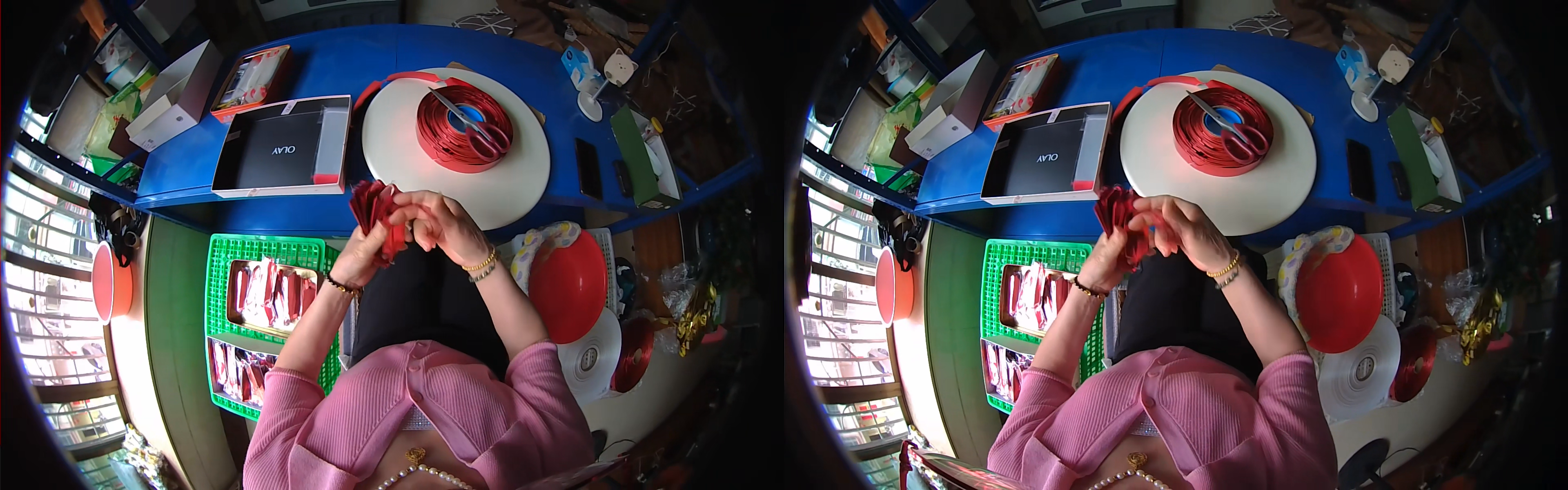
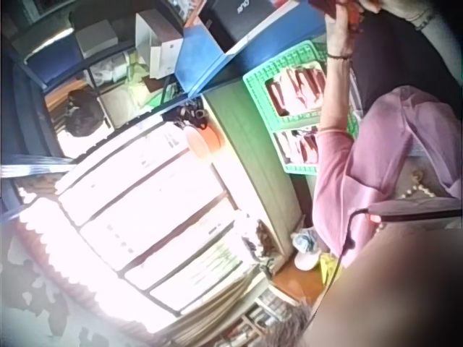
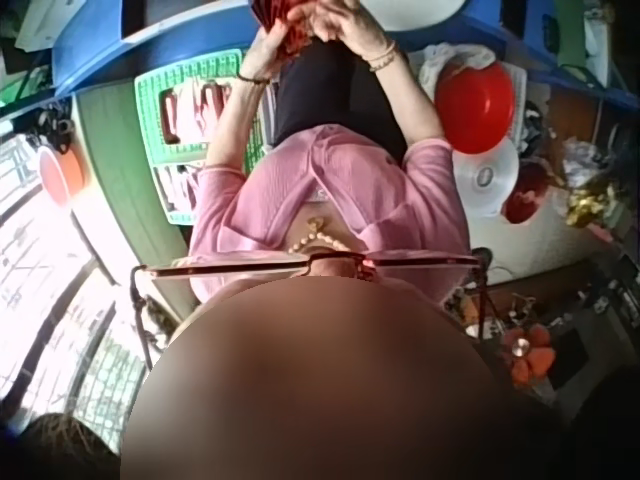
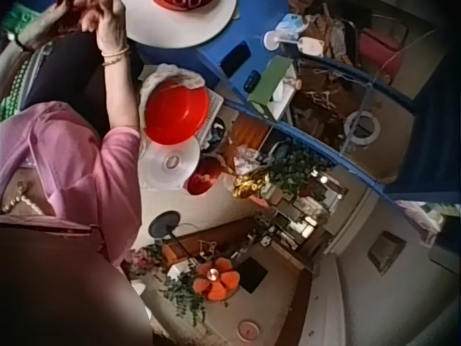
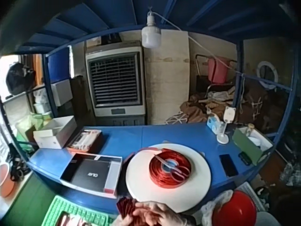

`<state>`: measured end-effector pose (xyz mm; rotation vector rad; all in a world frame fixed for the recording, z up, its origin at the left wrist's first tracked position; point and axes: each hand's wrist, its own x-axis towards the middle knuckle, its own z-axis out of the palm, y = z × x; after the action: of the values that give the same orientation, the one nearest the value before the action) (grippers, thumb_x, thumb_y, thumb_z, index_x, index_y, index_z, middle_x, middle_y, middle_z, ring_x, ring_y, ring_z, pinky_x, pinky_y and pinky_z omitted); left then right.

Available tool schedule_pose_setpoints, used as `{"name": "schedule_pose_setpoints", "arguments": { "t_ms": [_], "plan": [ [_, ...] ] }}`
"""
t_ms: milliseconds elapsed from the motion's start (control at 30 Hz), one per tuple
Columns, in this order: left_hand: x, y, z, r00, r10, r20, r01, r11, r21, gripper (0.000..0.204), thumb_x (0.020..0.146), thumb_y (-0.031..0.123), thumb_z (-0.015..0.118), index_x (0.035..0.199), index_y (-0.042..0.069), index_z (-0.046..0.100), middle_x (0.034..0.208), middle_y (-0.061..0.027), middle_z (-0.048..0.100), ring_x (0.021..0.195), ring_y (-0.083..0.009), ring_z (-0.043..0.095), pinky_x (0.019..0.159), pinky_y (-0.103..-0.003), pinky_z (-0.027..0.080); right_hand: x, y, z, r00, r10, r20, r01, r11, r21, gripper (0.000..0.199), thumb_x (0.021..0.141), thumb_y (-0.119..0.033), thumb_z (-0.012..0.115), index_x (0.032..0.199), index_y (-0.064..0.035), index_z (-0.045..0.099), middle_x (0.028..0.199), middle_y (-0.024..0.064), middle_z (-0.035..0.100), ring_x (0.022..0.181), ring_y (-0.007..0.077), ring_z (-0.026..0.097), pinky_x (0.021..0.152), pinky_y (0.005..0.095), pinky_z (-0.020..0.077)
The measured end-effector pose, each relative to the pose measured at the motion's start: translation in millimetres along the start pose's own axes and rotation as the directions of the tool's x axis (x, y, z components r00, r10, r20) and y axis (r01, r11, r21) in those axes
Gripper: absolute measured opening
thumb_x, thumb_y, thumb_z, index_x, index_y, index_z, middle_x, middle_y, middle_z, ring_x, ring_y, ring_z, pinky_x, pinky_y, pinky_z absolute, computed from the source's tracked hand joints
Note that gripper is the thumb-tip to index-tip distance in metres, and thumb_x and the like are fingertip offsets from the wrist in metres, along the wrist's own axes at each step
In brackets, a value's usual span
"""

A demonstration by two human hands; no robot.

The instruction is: The recorder is cutting red ribbon and assembling decorative bows for product packaging.

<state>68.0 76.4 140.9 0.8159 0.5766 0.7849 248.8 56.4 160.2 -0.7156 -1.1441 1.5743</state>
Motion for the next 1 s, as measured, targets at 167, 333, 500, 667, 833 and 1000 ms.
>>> {"name": "schedule_pose_setpoints", "arguments": {
  "t_ms": [167, 333, 500, 667, 833, 1000],
  "plan": [
    [-7, -35, -1, 0.996, -0.077, 0.05, 0.074, 0.995, 0.06, 0.037, 0.08, 0.037, 0.068, 0.099, 0.008, 0.055, 0.082, -0.0028, 0.056, 0.074, -0.013, 0.055, 0.074, -0.03, 0.047, -9, 3, -6, 0.998, 0.058, 0.025, -0.049, 0.964, -0.261, 0.064, 0.092, -0.049, 0.042, 0.134, -0.0012, 0.028, 0.094, 0.0133, 0.062, 0.054, 0.0081, 0.049, 0.05, 0.0195, 0.04],
    [-19, -52, 0, 0.974, -0.214, 0.069, 0.218, 0.974, -0.066, 0.026, 0.093, 0.034, 0.049, 0.079, 0.012, 0.046, 0.069, 0.0013, 0.044, 0.065, -0.0108, 0.049, 0.075, -0.035, 0.048, -45, 50, -12, 0.984, -0.08, -0.157, 0.034, 0.96, -0.278, 0.064, 0.09, -0.032, 0.055, 0.136, -0.0006, 0.023, 0.098, 0.0138, 0.06, 0.077, 0.0102, 0.055, 0.066, 0.0221, 0.0439],
    [-35, -75, 18, 0.957, -0.267, 0.115, 0.282, 0.949, -0.14, 0.028, 0.095, 0.034, 0.043, 0.085, 0.008, 0.048, 0.075, -0.0013, 0.049, 0.072, -0.0141, 0.052, 0.075, -0.033, 0.049, -72, 48, -3, 0.971, 0.225, -0.078, -0.213, 0.968, 0.131, 0.066, 0.087, -0.025, 0.062, 0.134, 0.0011, 0.023, 0.093, 0.0112, 0.058, 0.075, 0.0133, 0.06, 0.062, 0.0224, 0.0495],
    [-49, -104, 20, 0.923, -0.343, 0.177, 0.348, 0.937, 0.001, 0.033, 0.096, 0.034, 0.041, 0.081, 0.006, 0.049, 0.082, -0.007, 0.058, 0.075, -0.0159, 0.056, 0.07, -0.029, 0.048, -78, 54, 6, 0.961, 0.167, -0.22, -0.152, 0.985, 0.086, 0.047, 0.086, -0.021, 0.062, 0.121, 0.0006, 0.04, 0.083, 0.0086, 0.06, 0.067, 0.0118, 0.059, 0.058, 0.0213, 0.0486],
    [-65, -124, 19, 0.882, -0.409, 0.234, 0.385, 0.912, 0.142, 0.031, 0.097, 0.031, 0.041, 0.09, 0.003, 0.053, 0.095, -0.0104, 0.06, 0.086, -0.0173, 0.056, 0.077, -0.027, 0.045, -90, 60, 8, 0.936, 0.28, -0.214, -0.258, 0.958, 0.127, 0.033, 0.086, -0.007, 0.059, 0.116, -0.0002, 0.048, 0.086, 0.0089, 0.063, 0.076, 0.011, 0.06, 0.067, 0.0233, 0.0492],
    [-70, -106, 22, 0.949, -0.302, 0.096, 0.287, 0.947, 0.144, 0.021, 0.095, 0.019, 0.045, 0.104, 0.001, 0.052, 0.093, -0.0075, 0.061, 0.081, -0.0116, 0.059, 0.073, -0.026, 0.047, -97, 83, 20, 0.918, 0.198, -0.344, -0.185, 0.98, 0.069, 0.02, 0.086, -0.002, 0.057, 0.106, -0.0005, 0.057, 0.087, 0.0077, 0.064, 0.077, 0.0095, 0.06, 0.068, 0.0222, 0.0485]
  ]
}}
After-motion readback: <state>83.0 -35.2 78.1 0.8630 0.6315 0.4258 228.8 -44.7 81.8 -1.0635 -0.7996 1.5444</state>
